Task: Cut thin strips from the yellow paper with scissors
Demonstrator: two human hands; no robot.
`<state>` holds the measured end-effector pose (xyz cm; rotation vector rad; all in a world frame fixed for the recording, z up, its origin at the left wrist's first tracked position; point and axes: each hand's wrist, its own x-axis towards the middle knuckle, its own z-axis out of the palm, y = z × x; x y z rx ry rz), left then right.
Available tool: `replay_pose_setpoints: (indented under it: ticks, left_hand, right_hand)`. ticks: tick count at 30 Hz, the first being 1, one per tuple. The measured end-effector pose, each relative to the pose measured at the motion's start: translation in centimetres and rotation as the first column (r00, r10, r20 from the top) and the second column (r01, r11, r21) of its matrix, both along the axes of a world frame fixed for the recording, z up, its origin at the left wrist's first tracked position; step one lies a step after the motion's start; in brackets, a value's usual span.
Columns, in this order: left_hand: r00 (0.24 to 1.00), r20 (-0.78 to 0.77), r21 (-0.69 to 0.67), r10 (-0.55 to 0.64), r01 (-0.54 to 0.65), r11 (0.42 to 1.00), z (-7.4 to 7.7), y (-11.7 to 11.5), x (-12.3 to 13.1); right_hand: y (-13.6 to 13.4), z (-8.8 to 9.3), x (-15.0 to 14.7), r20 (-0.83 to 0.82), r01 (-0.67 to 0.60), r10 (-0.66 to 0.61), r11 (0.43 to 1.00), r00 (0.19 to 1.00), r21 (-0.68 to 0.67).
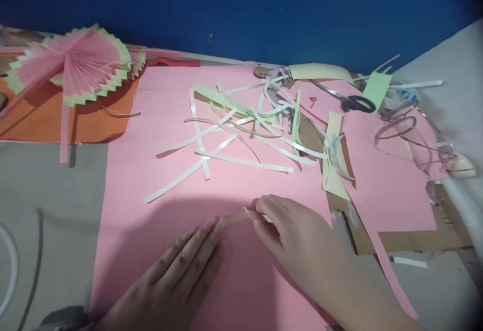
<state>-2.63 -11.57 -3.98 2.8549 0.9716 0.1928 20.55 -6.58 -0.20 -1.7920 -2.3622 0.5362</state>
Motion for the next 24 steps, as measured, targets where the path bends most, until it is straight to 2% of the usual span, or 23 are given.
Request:
replay_pose_setpoints:
  ticks: [7,15,20,24]
  left_hand:
    - [1.000,-0.015,0.042,0.020,-0.019,0.999,0.4,0.3,0.2]
    - [0.998,-0.052,0.045,0.036,-0.034,0.998,1.4,0.2,0.3]
    - [0.995,-0.096,0.040,0.012,-0.008,0.999,2.0,0.2,0.4]
    - [0.997,-0.068,0.004,0.034,-0.034,0.999,1.9,-0.2,0.2]
  right_hand:
    - [0.0,0.4,-0.2,0.013,0.024,-0.023,1.000,1.000,-0.013]
    - [0.2,0.4,0.4,0.127,0.087,-0.091,0.996,0.988,0.035]
    - [0.3,0.5,0.8,0.105,0.095,-0.095,0.995,0.990,-0.001]
    - [0.3,0.5,0.8,0.105,0.110,-0.108,0.994,0.989,-0.021]
